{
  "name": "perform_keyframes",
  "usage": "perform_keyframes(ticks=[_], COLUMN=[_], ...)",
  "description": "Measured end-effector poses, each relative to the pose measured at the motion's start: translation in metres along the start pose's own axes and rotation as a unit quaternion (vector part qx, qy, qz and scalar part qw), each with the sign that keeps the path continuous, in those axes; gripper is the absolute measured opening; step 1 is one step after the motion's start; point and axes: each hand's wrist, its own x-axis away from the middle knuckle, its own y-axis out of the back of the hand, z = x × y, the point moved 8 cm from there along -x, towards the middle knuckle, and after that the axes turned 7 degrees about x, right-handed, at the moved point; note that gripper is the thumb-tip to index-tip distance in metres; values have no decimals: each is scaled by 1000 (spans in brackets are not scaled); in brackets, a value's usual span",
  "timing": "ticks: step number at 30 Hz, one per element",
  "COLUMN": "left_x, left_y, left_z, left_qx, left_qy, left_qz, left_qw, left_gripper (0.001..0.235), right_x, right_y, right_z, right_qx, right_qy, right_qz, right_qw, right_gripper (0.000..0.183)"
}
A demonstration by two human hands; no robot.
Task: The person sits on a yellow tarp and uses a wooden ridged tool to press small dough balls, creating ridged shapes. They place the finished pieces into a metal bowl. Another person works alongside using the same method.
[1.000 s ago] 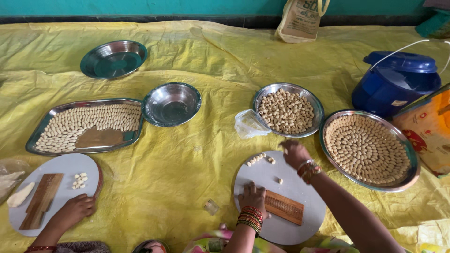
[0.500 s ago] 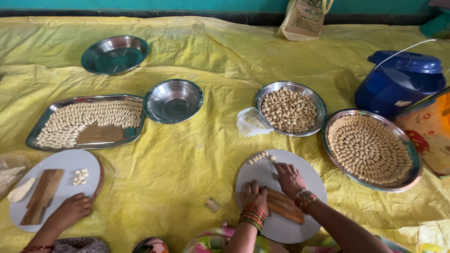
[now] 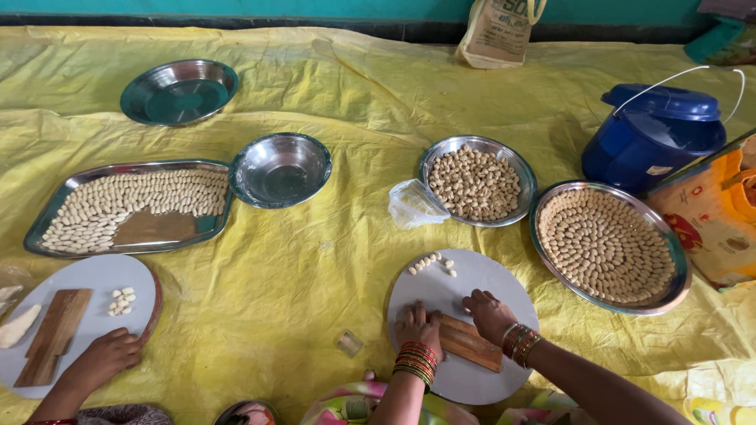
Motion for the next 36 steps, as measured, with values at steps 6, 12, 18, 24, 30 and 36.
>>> perform_keyframes(ticks=[6,12,18,24,30,36], left_x=[13,14,13,11,9,8], left_y=[12,17,18,14,11,11], left_z=[-5,-7,-5,-4,-3,-2], left_qx=[-9,-21,-9,-9,-4,-11], left_qy=[4,12,4,-3,-8,1], left_qz=[34,52,40,16,-1,9], left_qw=[999,998,999,1000,1000,1000], left_gripper=[104,106,102,104,103,103], right_x=[-68,-91,-92,-62,-40,-19], right_y=[24,117,51,9,19,31], right_z=[-43,-67,-7,7,1,-5], right_qx=[123,42,72,11,-3,-15], right_qy=[-28,-186,-100,-55,-46,-94], right_qz=[53,-140,-42,-116,-76,-30], right_qw=[991,972,991,992,996,995], right_gripper=[24,35,55,38,32,27])
